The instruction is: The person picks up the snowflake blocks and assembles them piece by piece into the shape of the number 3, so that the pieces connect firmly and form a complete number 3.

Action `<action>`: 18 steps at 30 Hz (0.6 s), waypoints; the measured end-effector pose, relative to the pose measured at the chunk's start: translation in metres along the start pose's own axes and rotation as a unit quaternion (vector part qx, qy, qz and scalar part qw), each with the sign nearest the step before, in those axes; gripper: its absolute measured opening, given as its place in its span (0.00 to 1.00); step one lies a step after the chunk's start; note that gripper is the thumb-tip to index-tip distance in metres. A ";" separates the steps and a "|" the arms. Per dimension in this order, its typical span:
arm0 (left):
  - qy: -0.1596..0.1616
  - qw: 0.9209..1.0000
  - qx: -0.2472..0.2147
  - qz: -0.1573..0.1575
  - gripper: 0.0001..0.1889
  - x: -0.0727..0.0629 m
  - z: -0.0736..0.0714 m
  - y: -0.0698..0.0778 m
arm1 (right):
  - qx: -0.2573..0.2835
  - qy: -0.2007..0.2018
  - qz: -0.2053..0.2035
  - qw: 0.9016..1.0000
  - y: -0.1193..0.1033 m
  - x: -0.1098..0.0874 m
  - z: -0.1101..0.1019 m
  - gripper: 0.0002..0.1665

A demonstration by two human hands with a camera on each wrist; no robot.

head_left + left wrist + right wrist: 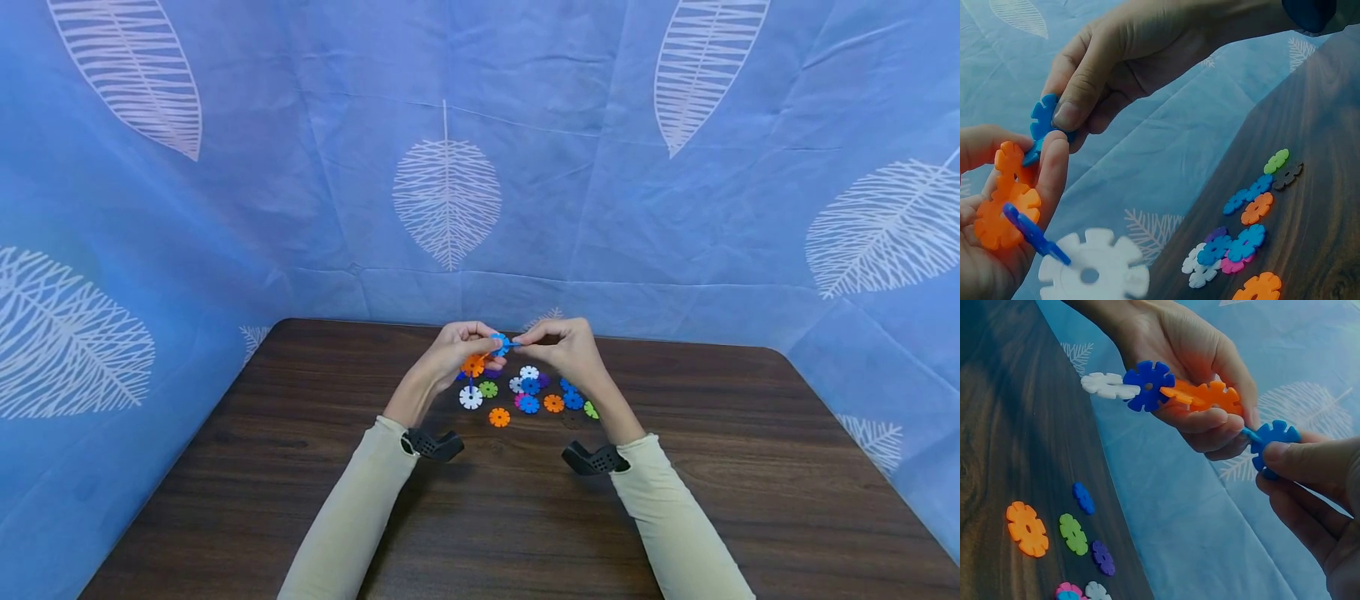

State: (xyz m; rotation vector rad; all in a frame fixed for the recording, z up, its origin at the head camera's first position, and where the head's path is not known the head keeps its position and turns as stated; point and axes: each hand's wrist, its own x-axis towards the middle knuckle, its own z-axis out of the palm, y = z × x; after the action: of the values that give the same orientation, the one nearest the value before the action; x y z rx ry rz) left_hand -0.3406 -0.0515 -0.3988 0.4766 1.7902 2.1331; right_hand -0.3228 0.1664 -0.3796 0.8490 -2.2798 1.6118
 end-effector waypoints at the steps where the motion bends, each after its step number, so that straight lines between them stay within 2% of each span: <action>1: 0.001 1.000 0.000 0.001 0.04 0.000 0.000 0.000 | 0.003 0.002 0.002 1.000 0.000 0.000 0.000 0.03; 7: 0.009 1.000 -0.013 0.016 0.05 0.001 0.003 -0.002 | 0.012 0.025 0.016 0.999 0.003 0.001 0.002 0.04; 12: 0.040 0.999 -0.023 0.020 0.03 0.003 0.008 -0.002 | 0.019 0.048 0.030 0.998 0.003 0.002 0.009 0.04; 18: 0.054 0.998 -0.032 0.016 0.03 0.003 0.008 0.000 | 0.020 0.048 0.048 0.997 0.000 0.002 0.013 0.06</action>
State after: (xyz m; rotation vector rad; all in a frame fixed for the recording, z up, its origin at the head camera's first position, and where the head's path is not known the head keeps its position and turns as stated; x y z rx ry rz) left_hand -0.3400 -0.0434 -0.3972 0.3845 1.7749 2.2698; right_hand -0.3222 0.1537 -0.3837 0.6642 -2.2606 1.7044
